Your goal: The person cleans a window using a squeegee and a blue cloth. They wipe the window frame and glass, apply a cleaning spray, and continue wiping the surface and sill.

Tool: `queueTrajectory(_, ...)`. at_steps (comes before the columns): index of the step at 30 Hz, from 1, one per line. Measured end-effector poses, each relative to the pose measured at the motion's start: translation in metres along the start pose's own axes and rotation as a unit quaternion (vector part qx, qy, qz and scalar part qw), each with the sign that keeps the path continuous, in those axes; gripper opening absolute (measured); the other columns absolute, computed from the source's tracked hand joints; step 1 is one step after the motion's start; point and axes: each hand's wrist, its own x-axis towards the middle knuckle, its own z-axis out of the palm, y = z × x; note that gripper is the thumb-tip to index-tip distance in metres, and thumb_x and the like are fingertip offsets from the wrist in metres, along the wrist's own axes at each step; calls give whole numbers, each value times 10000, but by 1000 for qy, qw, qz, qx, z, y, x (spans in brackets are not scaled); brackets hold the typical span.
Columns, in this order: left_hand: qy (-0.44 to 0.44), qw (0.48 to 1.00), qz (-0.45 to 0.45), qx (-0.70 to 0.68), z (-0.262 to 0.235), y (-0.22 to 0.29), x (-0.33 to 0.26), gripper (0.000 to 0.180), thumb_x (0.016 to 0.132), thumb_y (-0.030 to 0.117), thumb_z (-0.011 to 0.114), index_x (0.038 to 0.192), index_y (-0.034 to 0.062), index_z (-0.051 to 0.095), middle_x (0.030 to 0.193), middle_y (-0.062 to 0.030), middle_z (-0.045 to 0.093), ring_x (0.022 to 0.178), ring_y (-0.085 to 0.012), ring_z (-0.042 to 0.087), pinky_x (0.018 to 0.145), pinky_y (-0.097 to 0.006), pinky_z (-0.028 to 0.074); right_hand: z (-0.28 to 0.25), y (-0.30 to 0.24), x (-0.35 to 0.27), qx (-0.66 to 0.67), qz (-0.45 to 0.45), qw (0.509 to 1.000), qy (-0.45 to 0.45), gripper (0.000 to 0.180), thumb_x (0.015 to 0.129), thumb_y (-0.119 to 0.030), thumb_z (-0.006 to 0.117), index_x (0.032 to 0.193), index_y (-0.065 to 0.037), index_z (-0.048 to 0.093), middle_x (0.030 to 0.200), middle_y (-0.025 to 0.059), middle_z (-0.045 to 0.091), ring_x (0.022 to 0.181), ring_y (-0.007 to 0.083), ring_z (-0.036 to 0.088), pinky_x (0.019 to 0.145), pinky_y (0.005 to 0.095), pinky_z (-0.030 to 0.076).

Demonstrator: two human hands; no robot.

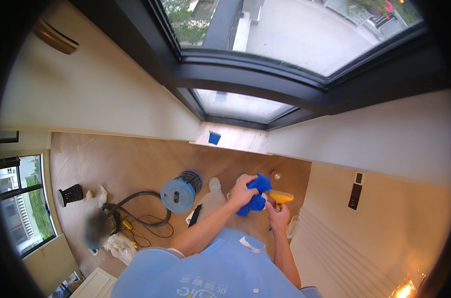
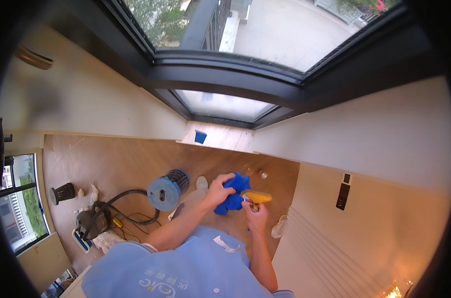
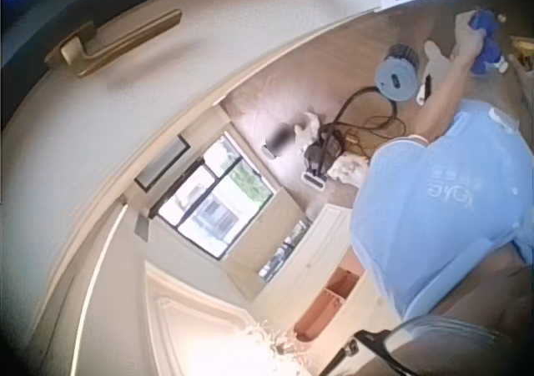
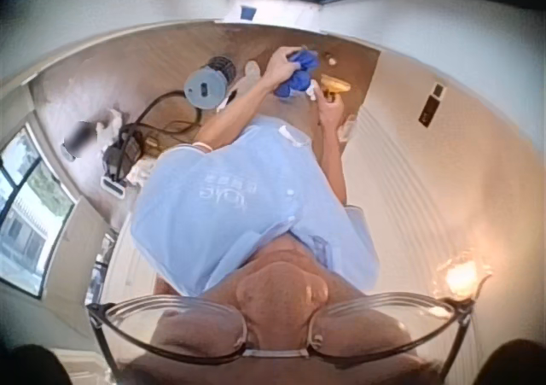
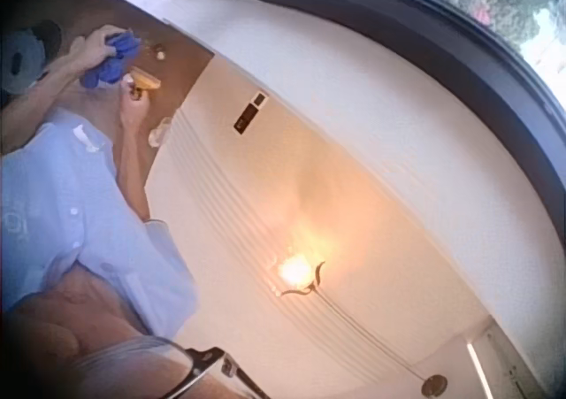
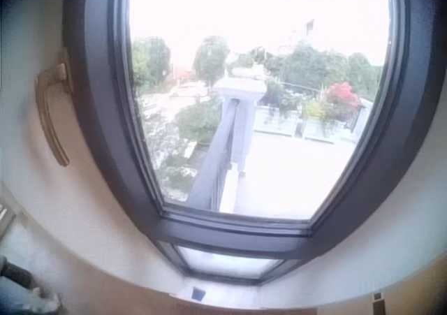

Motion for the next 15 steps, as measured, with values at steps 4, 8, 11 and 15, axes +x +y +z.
queueTrajectory(4, -53, 931, -142, -331, -9, -85, -12, 636, 832, 29, 725, 1464, 28, 650, 1467, -129, 610, 1403, -260, 541, 1178, -366, 424, 71, 25, 25, 30, 21, 999, -39, 280, 936, -236, 859, 1068, -71, 676, 785, -28, 636, 543, 57, 522, 473, 233, 389)
queueTrajectory(8, -49, 949, -126, -285, -57, -119, 36, 680, 932, 155, 757, 1565, 34, 538, 1535, -132, 539, 1448, -262, 482, 1180, -381, 423, 100, 46, 77, 123, 132, 975, -132, 304, 932, -197, 849, 1134, -59, 668, 817, -4, 671, 545, 75, 559, 461, 228, 417)
queueTrajectory(11, -128, 988, -34, -78, -78, -186, 99, 819, 922, 393, 831, 1587, 46, 501, 1602, -174, 487, 1475, -317, 462, 1198, -435, 408, 125, 79, 131, 178, 127, 954, -206, 309, 927, -190, 847, 1141, -57, 670, 822, -7, 674, 547, 71, 559, 460, 228, 414)
queueTrajectory(15, -164, 980, 45, 98, -80, -272, 171, 739, 867, 393, 889, 1475, 62, 630, 1511, -185, 584, 1446, -295, 514, 1190, -420, 425, 164, 146, 204, 108, 95, 976, -165, 320, 908, -203, 865, 1150, -53, 719, 843, -15, 693, 577, 59, 578, 475, 224, 425)
